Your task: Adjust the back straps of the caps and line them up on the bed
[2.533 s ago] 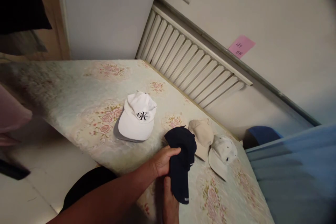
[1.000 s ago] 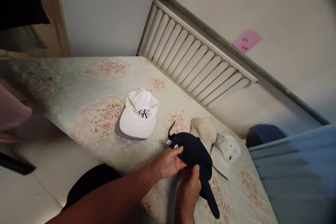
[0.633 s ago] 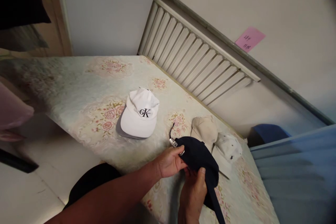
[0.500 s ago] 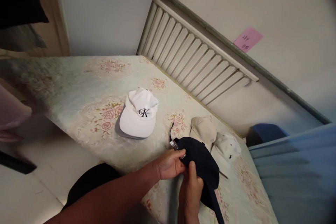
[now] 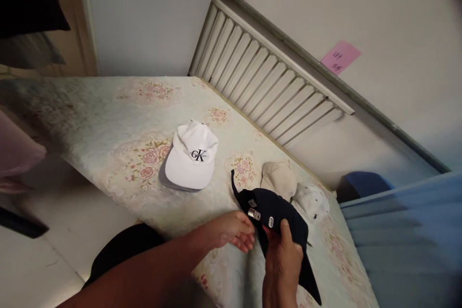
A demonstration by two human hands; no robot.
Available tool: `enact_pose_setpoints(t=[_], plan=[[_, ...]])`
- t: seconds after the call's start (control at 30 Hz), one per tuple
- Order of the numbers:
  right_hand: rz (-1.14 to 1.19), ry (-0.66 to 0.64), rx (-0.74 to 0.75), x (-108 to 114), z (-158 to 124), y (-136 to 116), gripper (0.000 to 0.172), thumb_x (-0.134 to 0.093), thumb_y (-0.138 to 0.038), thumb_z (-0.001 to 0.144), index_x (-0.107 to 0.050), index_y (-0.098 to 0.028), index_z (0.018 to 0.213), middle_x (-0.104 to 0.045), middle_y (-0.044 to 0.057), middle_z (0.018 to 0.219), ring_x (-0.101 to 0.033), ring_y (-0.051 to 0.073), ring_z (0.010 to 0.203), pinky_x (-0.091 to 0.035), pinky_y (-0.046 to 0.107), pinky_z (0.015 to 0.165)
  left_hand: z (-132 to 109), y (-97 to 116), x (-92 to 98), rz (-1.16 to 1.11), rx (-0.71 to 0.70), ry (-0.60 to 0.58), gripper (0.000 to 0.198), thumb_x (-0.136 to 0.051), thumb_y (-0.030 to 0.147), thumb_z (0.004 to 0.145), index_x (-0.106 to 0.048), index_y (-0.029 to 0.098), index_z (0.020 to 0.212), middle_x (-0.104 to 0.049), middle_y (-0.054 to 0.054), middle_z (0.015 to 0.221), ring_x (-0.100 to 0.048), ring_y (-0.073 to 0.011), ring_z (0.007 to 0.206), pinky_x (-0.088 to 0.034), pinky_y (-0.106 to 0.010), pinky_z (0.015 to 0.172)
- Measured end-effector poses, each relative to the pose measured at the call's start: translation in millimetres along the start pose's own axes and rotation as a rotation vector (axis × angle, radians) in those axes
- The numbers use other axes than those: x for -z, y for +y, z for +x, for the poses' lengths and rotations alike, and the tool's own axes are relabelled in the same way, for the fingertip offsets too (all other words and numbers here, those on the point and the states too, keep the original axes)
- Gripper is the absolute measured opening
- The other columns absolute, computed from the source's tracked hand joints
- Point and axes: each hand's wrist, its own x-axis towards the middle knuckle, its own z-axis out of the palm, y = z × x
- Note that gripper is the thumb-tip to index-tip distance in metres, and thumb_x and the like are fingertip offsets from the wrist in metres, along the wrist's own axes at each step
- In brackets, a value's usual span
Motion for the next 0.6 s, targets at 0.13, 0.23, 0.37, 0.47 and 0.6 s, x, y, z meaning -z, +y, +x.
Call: enact_pose_setpoints(t=[0.13,0.23,0.37,0.47,0.6], plan=[[0.229,0.106,-0.113,-3.0,7.5,-6.5,0.029,-0.074,-0.035,0.064,-0.061,-0.01,0.063,-0.061,0.001,0.053,-0.059,0.013,0.049,-0.054,0.027,0.049,13.2,-10.3,14.3,-0.112,-0.097,0.275,0.011,-0.064,0.023,0.071,-0.053,0.019,0.07,-0.059,0.0,0.056,-0.058,-0.0159,0.052,-0.045,-0.031,0.057],[0.303,0.116,-0.169,-1.4,10.3,-10.7,0.027,-0.077,-0.03,0.06,-0.059,-0.01,0.062,-0.061,0.0,0.054,-0.058,0.012,0.049,-0.055,0.026,0.047,14.1,-4.0,16.9,-0.154,-0.179,0.45,0.014,-0.065,0.019,0.069,-0.051,0.019,0.072,-0.057,0.002,0.059,-0.056,-0.0125,0.054,-0.044,-0.028,0.059],[0.319,0.116,-0.213,4.1,14.4,-14.5,0.027,-0.078,-0.029,0.059,-0.057,-0.011,0.058,-0.059,-0.001,0.05,-0.057,0.012,0.048,-0.055,0.025,0.047,6.4,16.0,10.5,-0.111,-0.306,0.538,0.023,-0.067,0.023,0.067,-0.057,0.016,0.086,-0.06,0.001,0.077,-0.054,-0.0084,0.059,-0.044,-0.024,0.063],[0.29,0.061,-0.197,8.4,19.4,-14.6,0.028,-0.078,-0.031,0.058,-0.058,-0.012,0.064,-0.062,-0.001,0.056,-0.06,0.013,0.051,-0.055,0.024,0.047,3.0,29.0,5.9,-0.012,-0.418,0.596,0.024,-0.065,0.031,0.07,-0.058,0.014,0.085,-0.056,0.002,0.073,-0.049,-0.0069,0.055,-0.042,-0.023,0.058],[0.302,-0.032,-0.22,10.2,25.6,-12.9,0.032,-0.079,-0.031,0.057,-0.061,-0.013,0.078,-0.067,0.0,0.067,-0.064,0.015,0.058,-0.055,0.025,0.048,2.1,38.5,4.6,0.137,-0.523,0.64,0.021,-0.06,0.033,0.072,-0.055,0.014,0.079,-0.053,0.003,0.065,-0.047,-0.0071,0.05,-0.04,-0.021,0.052]])
